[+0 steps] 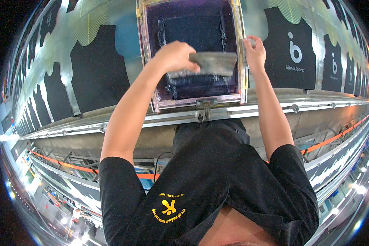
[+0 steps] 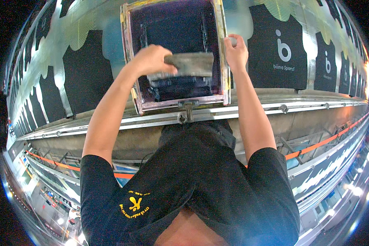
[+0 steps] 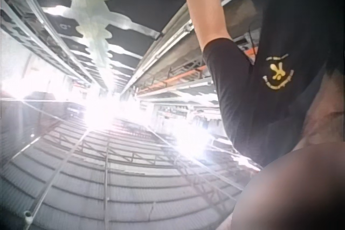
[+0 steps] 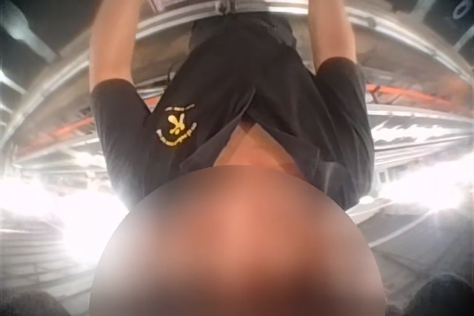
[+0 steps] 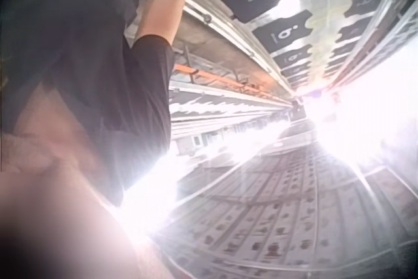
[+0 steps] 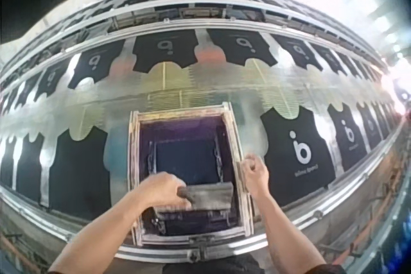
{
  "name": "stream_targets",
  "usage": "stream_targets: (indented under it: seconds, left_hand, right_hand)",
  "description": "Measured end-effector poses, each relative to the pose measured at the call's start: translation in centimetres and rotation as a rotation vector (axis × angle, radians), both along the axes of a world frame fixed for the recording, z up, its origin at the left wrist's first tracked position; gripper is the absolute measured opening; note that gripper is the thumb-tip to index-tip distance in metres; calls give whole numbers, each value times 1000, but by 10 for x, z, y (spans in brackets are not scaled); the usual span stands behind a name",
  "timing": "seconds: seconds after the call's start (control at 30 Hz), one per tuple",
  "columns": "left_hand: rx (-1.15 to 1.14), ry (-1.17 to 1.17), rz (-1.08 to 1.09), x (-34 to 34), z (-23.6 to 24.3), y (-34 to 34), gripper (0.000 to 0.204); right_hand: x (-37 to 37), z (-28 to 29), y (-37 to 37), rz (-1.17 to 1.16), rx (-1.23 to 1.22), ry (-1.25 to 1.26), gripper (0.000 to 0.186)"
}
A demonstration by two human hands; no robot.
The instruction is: The person uses a squeegee to spread dark ink evenly across a screen printing frame. They repeatedly pull the squeegee across the screen to ensure uniform coverage, then briefly lift the frame to inspect the ink distribution before continuing the process.
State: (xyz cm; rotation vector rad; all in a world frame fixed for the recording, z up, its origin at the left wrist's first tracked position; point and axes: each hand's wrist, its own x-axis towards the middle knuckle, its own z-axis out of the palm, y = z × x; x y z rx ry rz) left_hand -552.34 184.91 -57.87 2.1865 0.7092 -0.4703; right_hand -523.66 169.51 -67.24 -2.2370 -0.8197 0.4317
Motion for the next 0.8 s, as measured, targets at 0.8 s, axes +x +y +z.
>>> stream_targets:
  seconds: [0.8]
  left_hand:
    - [653, -168, 311, 44, -10, 90, 35]
  right_hand:
    - [-37, 68, 164, 783, -89, -578, 29]
